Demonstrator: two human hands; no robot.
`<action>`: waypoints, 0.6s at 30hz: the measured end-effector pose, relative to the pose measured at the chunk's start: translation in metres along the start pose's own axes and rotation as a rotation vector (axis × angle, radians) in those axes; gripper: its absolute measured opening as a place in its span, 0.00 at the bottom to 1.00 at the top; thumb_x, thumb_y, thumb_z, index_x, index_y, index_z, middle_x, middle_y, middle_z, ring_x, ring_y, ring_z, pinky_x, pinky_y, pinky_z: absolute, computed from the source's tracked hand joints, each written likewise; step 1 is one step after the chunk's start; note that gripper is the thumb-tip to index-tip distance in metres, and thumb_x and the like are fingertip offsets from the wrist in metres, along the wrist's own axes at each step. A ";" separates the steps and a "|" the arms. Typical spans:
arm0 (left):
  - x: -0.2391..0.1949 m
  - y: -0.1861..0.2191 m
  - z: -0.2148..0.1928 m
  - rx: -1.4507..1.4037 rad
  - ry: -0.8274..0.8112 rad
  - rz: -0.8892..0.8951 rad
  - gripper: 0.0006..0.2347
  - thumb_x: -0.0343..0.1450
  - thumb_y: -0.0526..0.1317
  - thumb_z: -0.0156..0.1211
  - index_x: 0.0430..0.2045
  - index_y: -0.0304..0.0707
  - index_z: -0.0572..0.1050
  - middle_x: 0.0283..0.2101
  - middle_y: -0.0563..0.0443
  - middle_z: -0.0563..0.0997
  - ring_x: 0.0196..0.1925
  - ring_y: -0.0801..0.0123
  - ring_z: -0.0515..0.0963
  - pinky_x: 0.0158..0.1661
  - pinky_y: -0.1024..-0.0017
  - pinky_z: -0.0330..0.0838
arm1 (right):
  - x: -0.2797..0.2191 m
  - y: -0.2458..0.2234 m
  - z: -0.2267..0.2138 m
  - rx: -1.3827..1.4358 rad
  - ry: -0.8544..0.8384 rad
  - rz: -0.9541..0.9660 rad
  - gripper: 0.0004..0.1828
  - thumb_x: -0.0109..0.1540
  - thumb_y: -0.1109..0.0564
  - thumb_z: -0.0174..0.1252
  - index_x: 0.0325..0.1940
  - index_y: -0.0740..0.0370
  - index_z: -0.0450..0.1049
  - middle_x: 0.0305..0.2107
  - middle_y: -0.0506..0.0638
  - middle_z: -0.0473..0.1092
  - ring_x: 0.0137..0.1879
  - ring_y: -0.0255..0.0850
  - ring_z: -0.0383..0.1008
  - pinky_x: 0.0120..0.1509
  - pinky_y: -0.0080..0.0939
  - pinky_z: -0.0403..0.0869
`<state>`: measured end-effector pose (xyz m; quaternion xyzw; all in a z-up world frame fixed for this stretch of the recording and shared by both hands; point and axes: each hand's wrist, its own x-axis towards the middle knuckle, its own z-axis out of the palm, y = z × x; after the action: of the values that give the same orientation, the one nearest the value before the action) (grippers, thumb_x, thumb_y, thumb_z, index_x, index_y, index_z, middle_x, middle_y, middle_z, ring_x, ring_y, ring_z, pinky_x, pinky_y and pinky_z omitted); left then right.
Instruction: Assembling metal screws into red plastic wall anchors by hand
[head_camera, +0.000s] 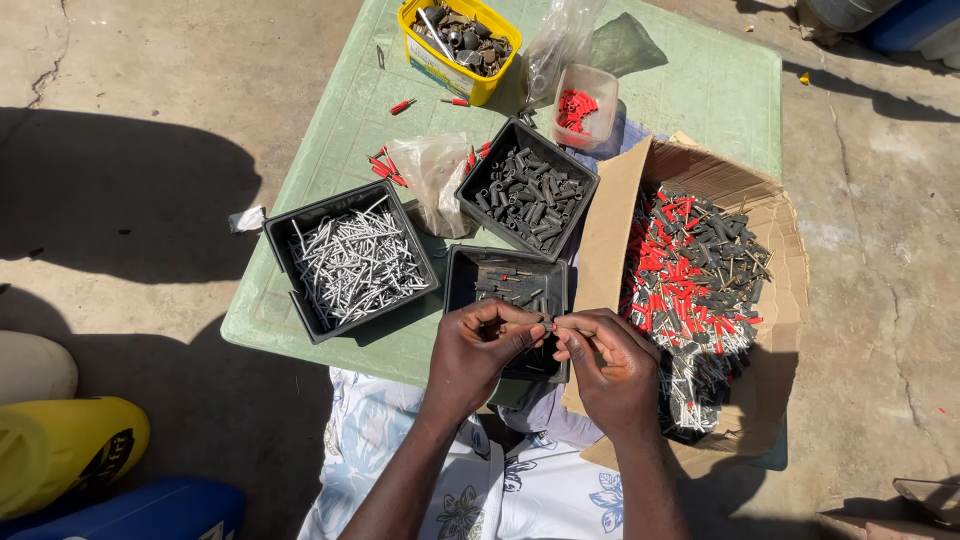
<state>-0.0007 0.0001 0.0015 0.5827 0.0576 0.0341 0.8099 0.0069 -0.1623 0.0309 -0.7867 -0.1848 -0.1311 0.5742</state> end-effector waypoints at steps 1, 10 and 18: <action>-0.001 0.007 0.002 -0.001 -0.002 0.000 0.05 0.65 0.28 0.73 0.31 0.24 0.84 0.26 0.38 0.87 0.34 0.75 0.82 0.37 0.76 0.80 | -0.001 0.002 -0.001 -0.002 0.002 0.000 0.06 0.64 0.67 0.59 0.41 0.68 0.82 0.27 0.56 0.76 0.30 0.42 0.83 0.37 0.41 0.82; -0.003 0.025 0.007 0.403 -0.079 0.297 0.08 0.67 0.33 0.72 0.38 0.35 0.84 0.31 0.37 0.87 0.36 0.44 0.87 0.36 0.57 0.84 | -0.001 0.006 -0.003 -0.074 -0.030 0.050 0.06 0.64 0.65 0.60 0.40 0.65 0.83 0.23 0.54 0.76 0.27 0.39 0.82 0.35 0.38 0.81; -0.007 0.003 0.005 0.609 -0.040 0.499 0.02 0.71 0.38 0.64 0.30 0.43 0.81 0.30 0.57 0.83 0.31 0.70 0.82 0.35 0.73 0.72 | -0.004 0.002 -0.003 -0.088 -0.077 0.196 0.08 0.64 0.59 0.57 0.35 0.61 0.80 0.28 0.47 0.78 0.27 0.32 0.77 0.32 0.31 0.79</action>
<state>-0.0066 -0.0046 0.0058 0.7928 -0.0944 0.2000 0.5679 0.0046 -0.1662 0.0283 -0.8299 -0.1229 -0.0520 0.5418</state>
